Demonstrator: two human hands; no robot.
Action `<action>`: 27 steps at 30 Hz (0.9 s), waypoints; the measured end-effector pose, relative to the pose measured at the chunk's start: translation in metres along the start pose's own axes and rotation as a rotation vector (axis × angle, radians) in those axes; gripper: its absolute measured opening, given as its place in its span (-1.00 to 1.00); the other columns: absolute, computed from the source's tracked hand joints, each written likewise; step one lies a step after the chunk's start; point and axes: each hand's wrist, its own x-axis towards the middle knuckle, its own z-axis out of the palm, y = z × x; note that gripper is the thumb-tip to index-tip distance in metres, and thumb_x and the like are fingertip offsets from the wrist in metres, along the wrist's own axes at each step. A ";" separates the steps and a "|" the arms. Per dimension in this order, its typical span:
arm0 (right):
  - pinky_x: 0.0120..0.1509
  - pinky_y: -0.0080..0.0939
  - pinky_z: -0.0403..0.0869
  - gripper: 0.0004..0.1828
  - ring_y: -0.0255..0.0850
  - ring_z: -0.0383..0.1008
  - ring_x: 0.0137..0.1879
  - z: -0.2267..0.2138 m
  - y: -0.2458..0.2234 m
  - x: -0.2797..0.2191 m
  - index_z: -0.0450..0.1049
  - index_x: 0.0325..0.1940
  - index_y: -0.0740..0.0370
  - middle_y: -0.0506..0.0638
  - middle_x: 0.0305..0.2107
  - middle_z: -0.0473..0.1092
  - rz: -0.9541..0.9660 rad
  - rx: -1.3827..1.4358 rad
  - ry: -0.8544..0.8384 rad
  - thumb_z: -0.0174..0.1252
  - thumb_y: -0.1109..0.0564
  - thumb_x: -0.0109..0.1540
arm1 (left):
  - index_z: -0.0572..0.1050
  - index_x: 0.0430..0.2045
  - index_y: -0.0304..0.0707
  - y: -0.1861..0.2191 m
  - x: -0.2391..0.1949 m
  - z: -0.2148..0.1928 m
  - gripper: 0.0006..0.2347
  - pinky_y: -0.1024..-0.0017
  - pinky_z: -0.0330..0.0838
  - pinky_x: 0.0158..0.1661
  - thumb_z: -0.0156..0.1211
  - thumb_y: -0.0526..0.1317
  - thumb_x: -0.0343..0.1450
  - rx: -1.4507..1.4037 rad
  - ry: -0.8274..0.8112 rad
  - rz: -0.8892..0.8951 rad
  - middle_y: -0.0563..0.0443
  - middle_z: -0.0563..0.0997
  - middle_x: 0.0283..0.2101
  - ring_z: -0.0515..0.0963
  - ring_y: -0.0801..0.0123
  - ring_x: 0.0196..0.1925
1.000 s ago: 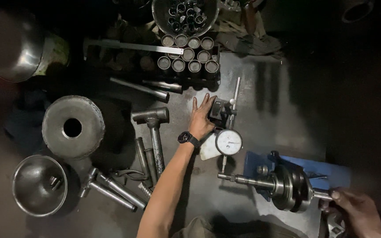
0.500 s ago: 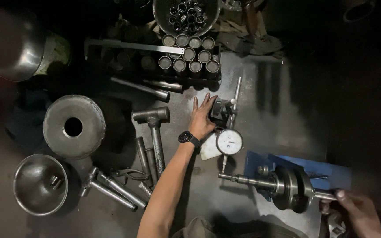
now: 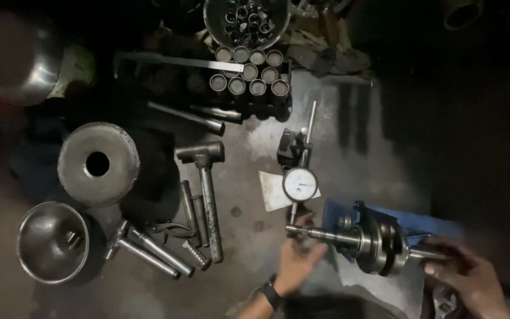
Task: Inspecting and adjusting the runout of a motorcycle crankshaft using a dial indicator and a hammer.
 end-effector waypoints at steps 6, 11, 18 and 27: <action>0.13 0.30 0.48 -0.38 0.21 0.58 -0.05 -0.027 0.127 0.074 0.56 -0.02 0.48 0.42 -0.21 0.55 0.015 -0.160 0.061 0.10 -0.23 0.37 | 0.07 0.47 -0.50 0.015 -0.010 0.043 -0.16 0.21 0.26 0.41 0.37 0.02 0.37 -0.071 -0.148 0.081 -0.27 0.38 0.40 0.38 0.10 0.44; 0.11 0.34 0.50 -0.25 0.31 0.53 -0.19 -0.010 0.068 0.035 0.54 -0.18 0.65 0.44 -0.35 0.44 0.062 0.012 -0.023 0.09 -0.27 0.43 | 0.09 0.44 -0.52 0.033 -0.009 0.046 -0.14 0.21 0.20 0.39 0.38 0.04 0.33 -0.090 -0.160 -0.057 -0.29 0.37 0.38 0.35 0.13 0.42; 0.20 0.25 0.49 -0.60 0.14 0.61 -0.08 -0.001 0.029 0.010 0.57 -0.06 0.48 0.34 -0.29 0.57 -0.026 -0.007 0.020 0.28 0.05 0.21 | 0.11 0.44 -0.52 0.028 -0.011 0.049 -0.21 0.22 0.12 0.46 0.41 -0.10 0.36 -0.229 -0.140 -0.004 -0.24 0.30 0.43 0.27 0.14 0.50; 0.19 0.19 0.54 -0.42 0.12 0.58 0.05 0.006 -0.004 -0.008 0.52 0.11 0.35 0.26 -0.08 0.56 -0.078 -0.072 0.013 0.38 0.26 -0.01 | 0.09 0.45 -0.51 0.021 -0.011 0.048 -0.18 0.19 0.09 0.49 0.44 -0.09 0.36 -0.259 -0.151 0.018 -0.26 0.24 0.46 0.23 0.10 0.52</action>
